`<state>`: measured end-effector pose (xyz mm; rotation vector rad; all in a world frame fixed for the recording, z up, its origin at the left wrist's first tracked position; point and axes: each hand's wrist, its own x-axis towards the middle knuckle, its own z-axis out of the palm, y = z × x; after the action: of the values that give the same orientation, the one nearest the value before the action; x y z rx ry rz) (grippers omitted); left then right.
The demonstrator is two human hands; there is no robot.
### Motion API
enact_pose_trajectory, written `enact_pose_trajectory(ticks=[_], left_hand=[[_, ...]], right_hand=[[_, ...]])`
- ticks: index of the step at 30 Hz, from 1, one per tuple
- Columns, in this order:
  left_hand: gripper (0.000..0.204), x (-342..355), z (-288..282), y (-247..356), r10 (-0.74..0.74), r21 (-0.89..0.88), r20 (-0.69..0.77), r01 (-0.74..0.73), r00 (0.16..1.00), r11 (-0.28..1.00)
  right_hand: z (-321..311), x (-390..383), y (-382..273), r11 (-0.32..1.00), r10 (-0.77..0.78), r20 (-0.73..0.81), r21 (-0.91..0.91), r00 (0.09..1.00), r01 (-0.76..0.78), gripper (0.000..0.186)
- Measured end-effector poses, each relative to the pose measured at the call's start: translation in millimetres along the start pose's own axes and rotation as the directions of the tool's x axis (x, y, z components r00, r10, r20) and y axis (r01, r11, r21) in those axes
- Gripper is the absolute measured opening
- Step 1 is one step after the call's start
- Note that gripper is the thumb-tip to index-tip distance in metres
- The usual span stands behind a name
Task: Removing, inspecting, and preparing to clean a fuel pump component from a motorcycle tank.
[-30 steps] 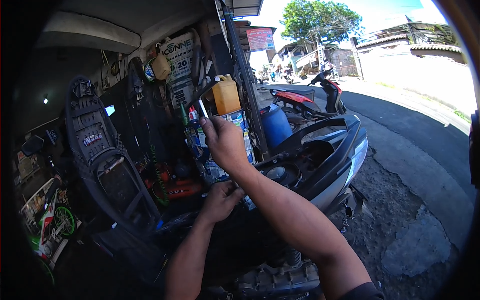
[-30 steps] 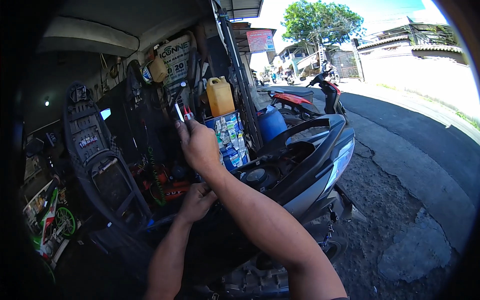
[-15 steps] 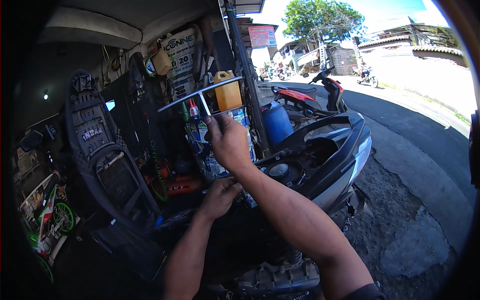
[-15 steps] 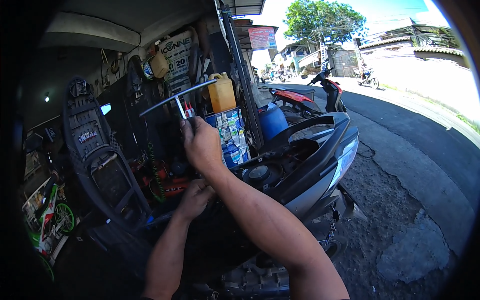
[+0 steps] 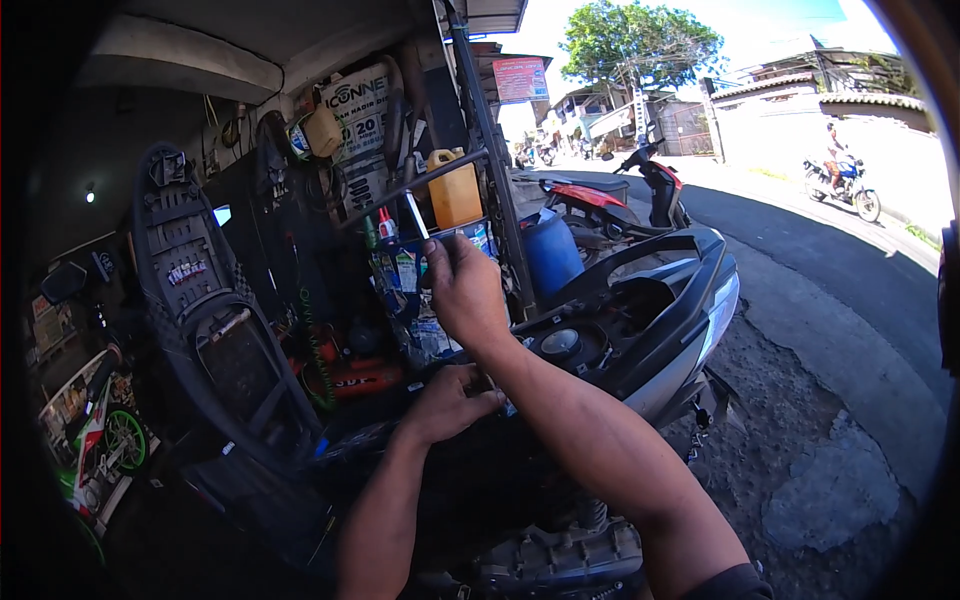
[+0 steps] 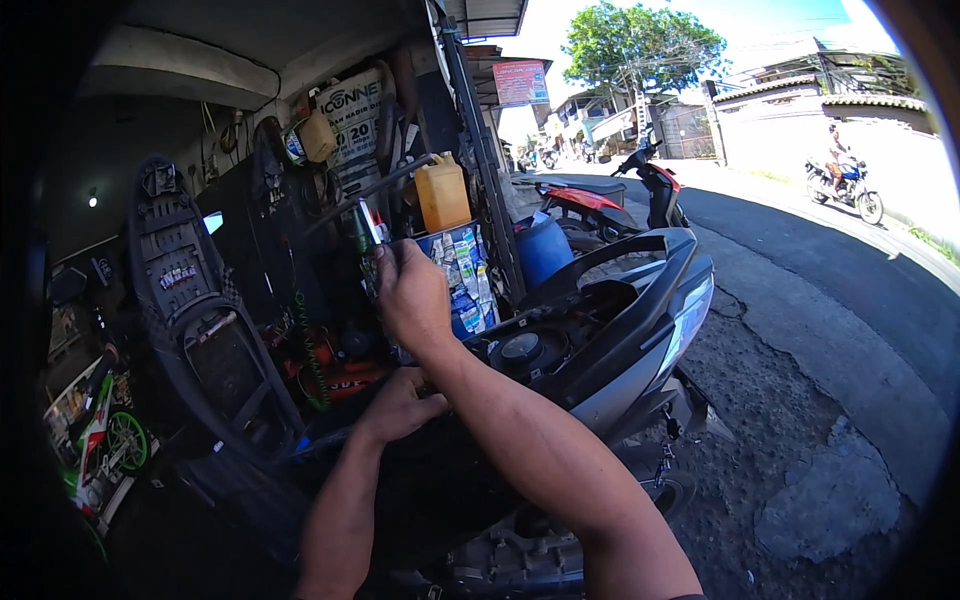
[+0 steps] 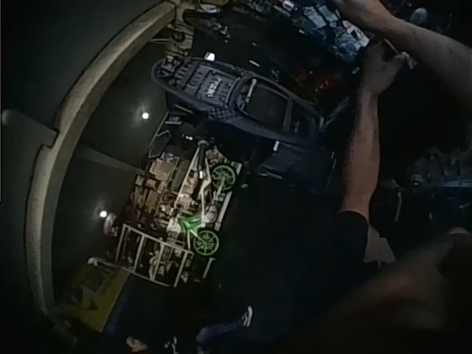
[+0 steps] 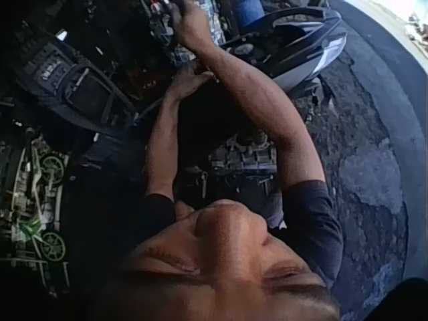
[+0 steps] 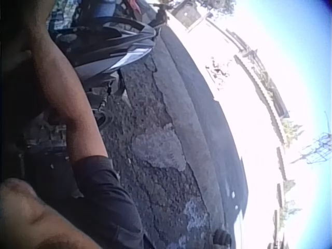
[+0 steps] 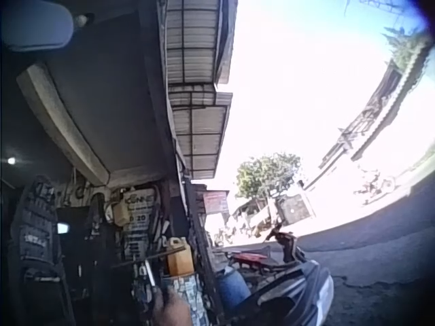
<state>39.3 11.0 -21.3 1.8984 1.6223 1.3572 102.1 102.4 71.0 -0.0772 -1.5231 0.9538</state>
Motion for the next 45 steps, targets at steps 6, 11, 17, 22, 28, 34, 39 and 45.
enact_pose_trajectory(ticks=[6,11,17,22,28,34,39,45], left_hand=[[0.035,8.0,-11.8,3.3,-0.148,0.212,0.195,0.106,0.97,0.971],[0.051,19.6,-18.8,12.5,-0.308,0.327,0.332,0.198,0.891,0.924],[0.054,15.9,-15.7,18.3,-0.333,0.373,0.24,0.23,0.912,0.899],[0.053,16.9,-15.9,18.3,-0.328,0.363,0.263,0.222,0.907,0.905],[0.052,18.3,-18.3,20.9,-0.323,0.358,0.3,0.208,0.898,0.91],[0.051,22.8,-19.5,13.5,-0.345,0.322,0.333,0.238,0.878,0.917],[0.06,24.8,-20.4,6.4,-0.335,0.281,0.345,0.244,0.877,0.928],[0.072,24.9,-20.5,5.9,-0.356,0.359,0.303,0.241,0.884,0.902]], right_hand=[[-2.1,-3.2,-2.0,0.998,-0.051,-0.038,0.023,0.998,0.052,0.031],[-5.7,-5.0,-3.0,0.999,-0.014,-0.006,0.05,1.0,0.014,0.03],[-6.6,-3.8,-3.3,0.984,0.042,0.026,0.169,0.999,-0.046,0.028],[-6.2,-4.9,-2.5,0.995,0.016,0.015,0.101,1.0,-0.017,0.03],[-2.5,-4.6,0.9,0.997,0.008,-0.04,0.071,0.999,-0.005,0.027],[-8.7,-5.2,1.7,0.997,0.006,-0.027,0.074,1.0,-0.004,0.035],[-7.7,-5.3,-0.6,0.999,0.006,-0.018,0.041,1.0,-0.005,0.037],[-7.0,-8.9,-2.1,0.999,-0.034,-0.083,-0.013,0.996,0.033,0.03]])
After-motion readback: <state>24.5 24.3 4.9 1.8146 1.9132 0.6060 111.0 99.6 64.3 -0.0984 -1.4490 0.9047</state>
